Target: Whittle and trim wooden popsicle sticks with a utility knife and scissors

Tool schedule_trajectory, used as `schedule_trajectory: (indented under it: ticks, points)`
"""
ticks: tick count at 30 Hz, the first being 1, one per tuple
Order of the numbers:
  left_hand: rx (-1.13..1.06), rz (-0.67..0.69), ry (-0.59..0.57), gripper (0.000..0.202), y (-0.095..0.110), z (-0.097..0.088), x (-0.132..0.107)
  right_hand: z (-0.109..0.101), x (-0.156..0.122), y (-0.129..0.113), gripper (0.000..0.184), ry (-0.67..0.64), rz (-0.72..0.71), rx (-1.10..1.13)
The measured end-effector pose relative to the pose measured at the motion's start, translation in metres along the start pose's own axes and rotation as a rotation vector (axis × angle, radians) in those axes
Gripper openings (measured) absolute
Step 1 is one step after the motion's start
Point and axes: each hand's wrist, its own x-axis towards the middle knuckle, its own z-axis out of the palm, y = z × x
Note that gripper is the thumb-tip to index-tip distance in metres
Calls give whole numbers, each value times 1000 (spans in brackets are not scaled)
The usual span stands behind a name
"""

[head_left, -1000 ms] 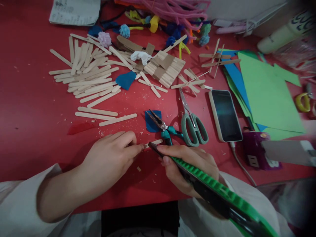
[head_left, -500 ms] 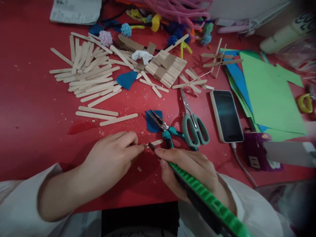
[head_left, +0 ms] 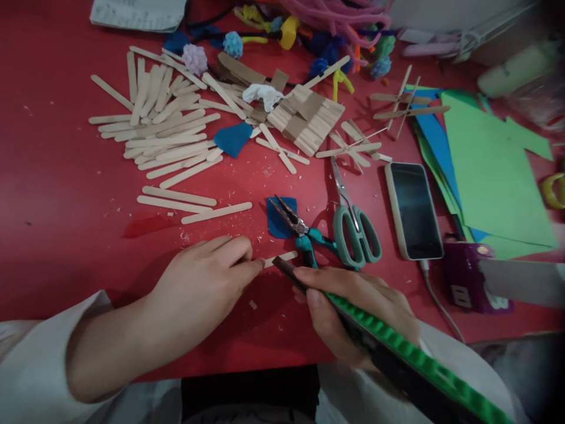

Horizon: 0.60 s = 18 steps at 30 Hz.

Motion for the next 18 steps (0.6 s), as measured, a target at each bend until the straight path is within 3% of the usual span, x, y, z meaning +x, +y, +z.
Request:
schedule_trajectory:
  ticks: [7, 18]
  points:
    - [14, 4, -6, 34, 0, 0, 0, 3, 0, 2, 21, 22, -46, 3]
    - [-4, -2, -3, 37, 0, 0, 0, -3, 6, -3, 16, -106, -71, -28]
